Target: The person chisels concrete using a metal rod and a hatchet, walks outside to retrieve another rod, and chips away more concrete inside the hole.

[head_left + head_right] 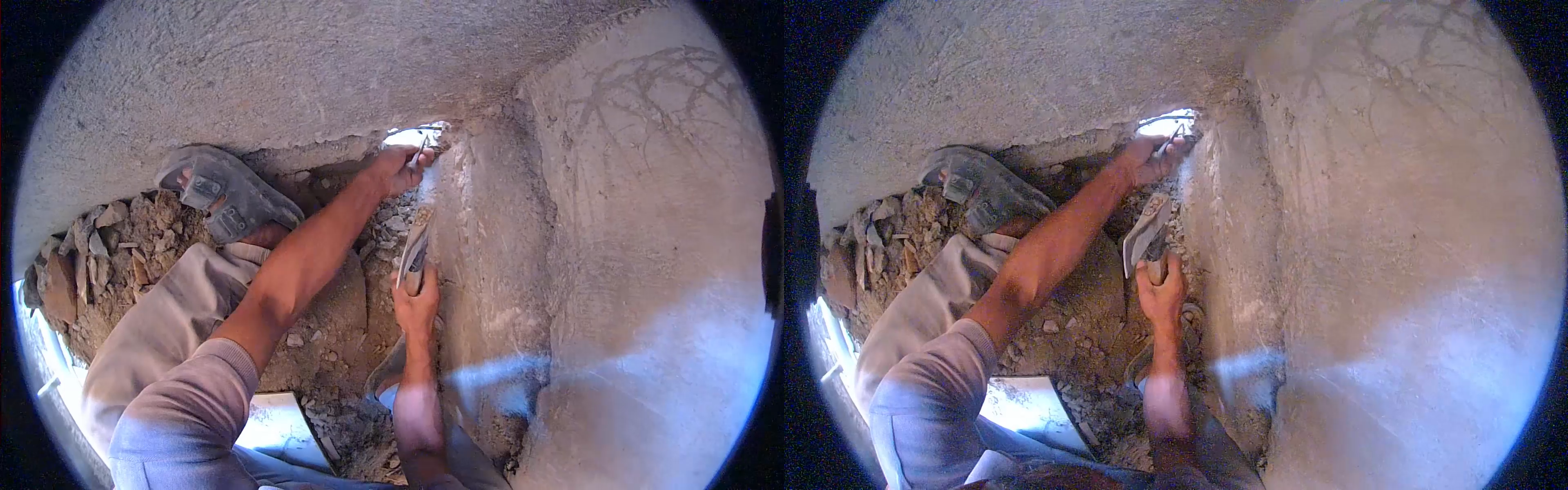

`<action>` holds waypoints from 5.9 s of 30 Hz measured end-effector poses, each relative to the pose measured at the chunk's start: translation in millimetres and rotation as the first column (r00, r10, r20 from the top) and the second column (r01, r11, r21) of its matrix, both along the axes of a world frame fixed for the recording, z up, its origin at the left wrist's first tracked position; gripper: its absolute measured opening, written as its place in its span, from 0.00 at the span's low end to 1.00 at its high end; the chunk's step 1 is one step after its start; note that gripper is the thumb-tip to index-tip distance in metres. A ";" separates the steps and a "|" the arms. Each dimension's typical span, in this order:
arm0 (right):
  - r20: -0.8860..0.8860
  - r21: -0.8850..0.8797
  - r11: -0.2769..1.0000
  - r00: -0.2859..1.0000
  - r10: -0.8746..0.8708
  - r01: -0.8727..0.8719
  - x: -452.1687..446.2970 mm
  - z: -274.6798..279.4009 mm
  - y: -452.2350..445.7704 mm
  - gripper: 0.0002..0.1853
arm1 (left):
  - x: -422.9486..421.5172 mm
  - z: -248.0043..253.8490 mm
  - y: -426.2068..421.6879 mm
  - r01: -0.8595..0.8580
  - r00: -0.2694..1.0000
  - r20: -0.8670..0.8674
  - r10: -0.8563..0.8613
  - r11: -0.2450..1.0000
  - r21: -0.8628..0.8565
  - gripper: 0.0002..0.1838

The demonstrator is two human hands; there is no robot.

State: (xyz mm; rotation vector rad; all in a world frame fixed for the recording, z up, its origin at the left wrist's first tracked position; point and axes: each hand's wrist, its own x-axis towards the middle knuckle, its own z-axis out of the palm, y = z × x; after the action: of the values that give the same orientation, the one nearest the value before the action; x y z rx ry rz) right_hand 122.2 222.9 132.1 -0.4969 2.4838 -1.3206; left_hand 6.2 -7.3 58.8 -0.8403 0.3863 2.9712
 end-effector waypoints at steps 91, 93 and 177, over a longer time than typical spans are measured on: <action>-0.324 -0.179 0.958 0.933 0.158 -0.225 -69.2 -3.9 -40.6 0.15 | -18.4 -23.9 -8.1 -0.010 0.997 -0.069 0.033 0.951 0.308 0.12; -0.229 0.209 0.972 0.961 0.152 -0.104 -90.5 -22.1 -43.0 0.15 | -18.4 -7.2 -4.3 -0.024 1.000 -0.014 0.026 0.997 0.072 0.13; -0.117 0.038 0.997 0.991 0.071 -0.067 -40.1 -51.9 -18.8 0.10 | -13.6 -28.2 8.5 0.041 0.995 0.096 -0.019 0.971 -0.237 0.08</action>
State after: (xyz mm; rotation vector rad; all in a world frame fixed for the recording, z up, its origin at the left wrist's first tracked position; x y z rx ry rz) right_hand 82.1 204.1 80.2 -0.6652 2.5541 -1.2552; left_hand -7.4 1.2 30.6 -0.9780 0.7564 2.8823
